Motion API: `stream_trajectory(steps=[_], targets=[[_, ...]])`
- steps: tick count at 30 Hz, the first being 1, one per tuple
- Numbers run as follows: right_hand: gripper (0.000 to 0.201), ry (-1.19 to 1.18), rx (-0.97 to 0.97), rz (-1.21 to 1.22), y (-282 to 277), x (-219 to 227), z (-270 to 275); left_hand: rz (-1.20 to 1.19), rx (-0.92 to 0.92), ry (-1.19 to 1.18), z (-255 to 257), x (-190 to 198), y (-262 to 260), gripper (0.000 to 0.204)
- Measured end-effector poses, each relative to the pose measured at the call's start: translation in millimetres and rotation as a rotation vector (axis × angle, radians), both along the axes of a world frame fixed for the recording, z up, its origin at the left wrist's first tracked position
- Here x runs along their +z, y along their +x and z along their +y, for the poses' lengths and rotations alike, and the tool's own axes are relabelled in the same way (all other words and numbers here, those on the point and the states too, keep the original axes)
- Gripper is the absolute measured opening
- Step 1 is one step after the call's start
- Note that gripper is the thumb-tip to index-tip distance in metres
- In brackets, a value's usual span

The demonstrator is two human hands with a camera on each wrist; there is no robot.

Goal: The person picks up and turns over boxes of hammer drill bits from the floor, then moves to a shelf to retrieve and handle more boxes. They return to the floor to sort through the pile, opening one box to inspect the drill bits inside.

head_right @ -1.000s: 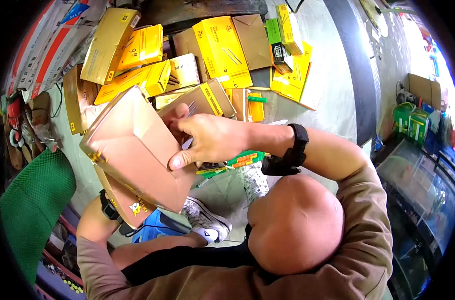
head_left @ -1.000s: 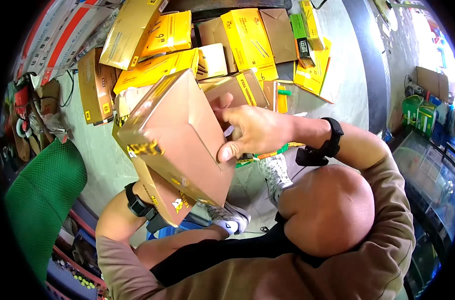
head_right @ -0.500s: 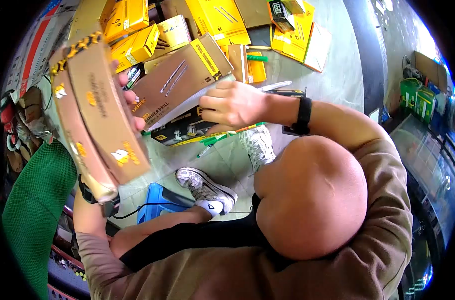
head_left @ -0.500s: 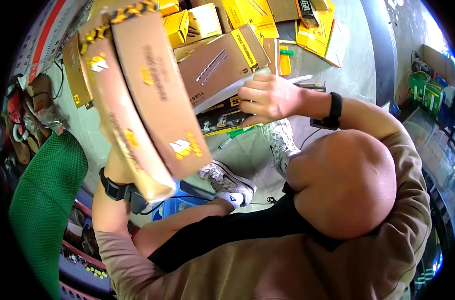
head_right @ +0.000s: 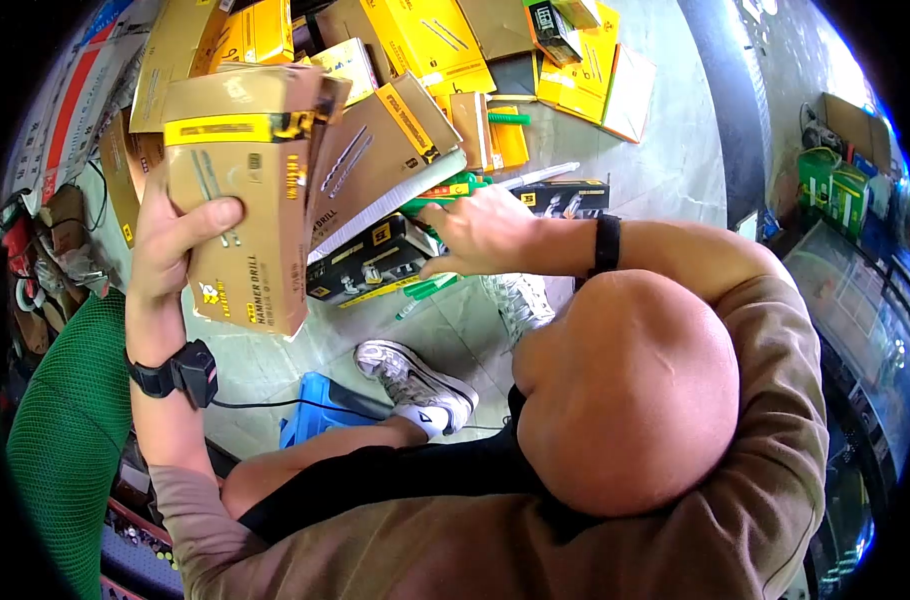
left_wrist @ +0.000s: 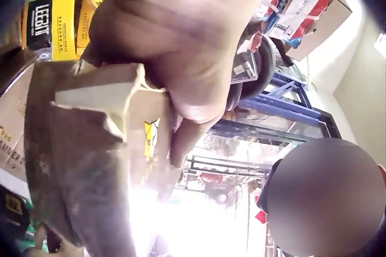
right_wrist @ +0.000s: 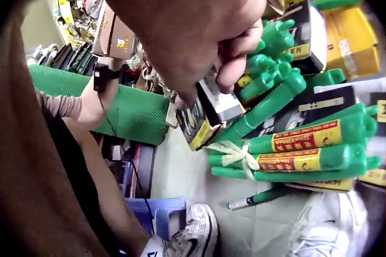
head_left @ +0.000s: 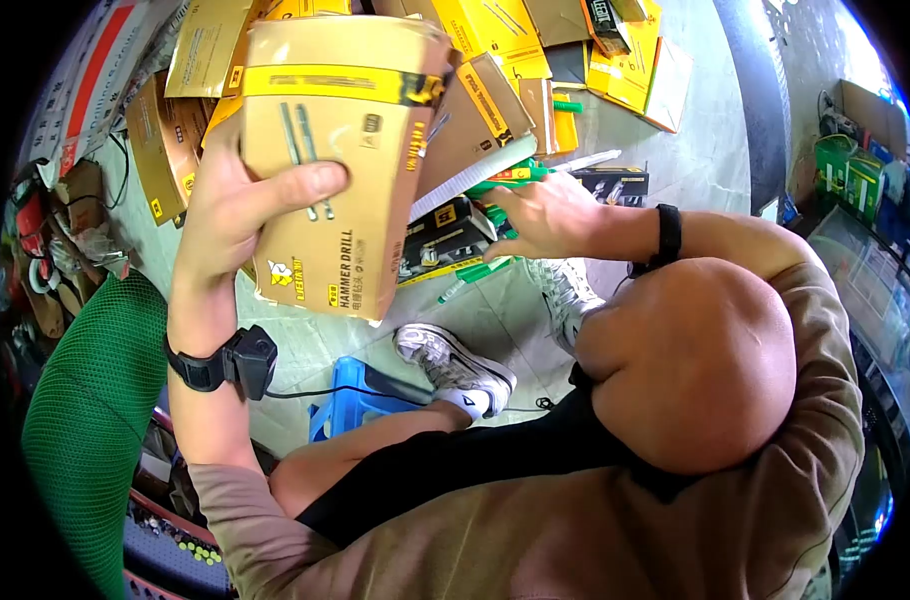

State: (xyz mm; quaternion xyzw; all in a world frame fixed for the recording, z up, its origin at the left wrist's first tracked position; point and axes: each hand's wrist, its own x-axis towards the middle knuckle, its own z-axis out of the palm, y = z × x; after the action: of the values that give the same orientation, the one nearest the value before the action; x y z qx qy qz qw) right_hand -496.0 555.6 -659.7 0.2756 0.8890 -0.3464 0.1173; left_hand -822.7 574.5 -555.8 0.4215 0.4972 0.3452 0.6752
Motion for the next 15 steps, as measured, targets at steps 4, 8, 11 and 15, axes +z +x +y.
stream_trajectory(steps=[4,8,11,15], targets=[[0.074,-0.020,0.020,-0.010,-7,-7,-4,0.024,-0.113,-0.015,3,-16,-9,0.056],[0.066,0.157,0.093,0.262,-5,-7,6,-0.276,0.130,-0.150,-8,-46,-32,0.077],[0.046,0.187,0.299,0.441,-8,-18,12,-0.404,0.199,-0.176,-10,-56,-41,0.065],[0.036,0.547,0.249,0.755,-19,-5,42,-0.469,0.348,-0.212,-25,-74,-61,0.065]])
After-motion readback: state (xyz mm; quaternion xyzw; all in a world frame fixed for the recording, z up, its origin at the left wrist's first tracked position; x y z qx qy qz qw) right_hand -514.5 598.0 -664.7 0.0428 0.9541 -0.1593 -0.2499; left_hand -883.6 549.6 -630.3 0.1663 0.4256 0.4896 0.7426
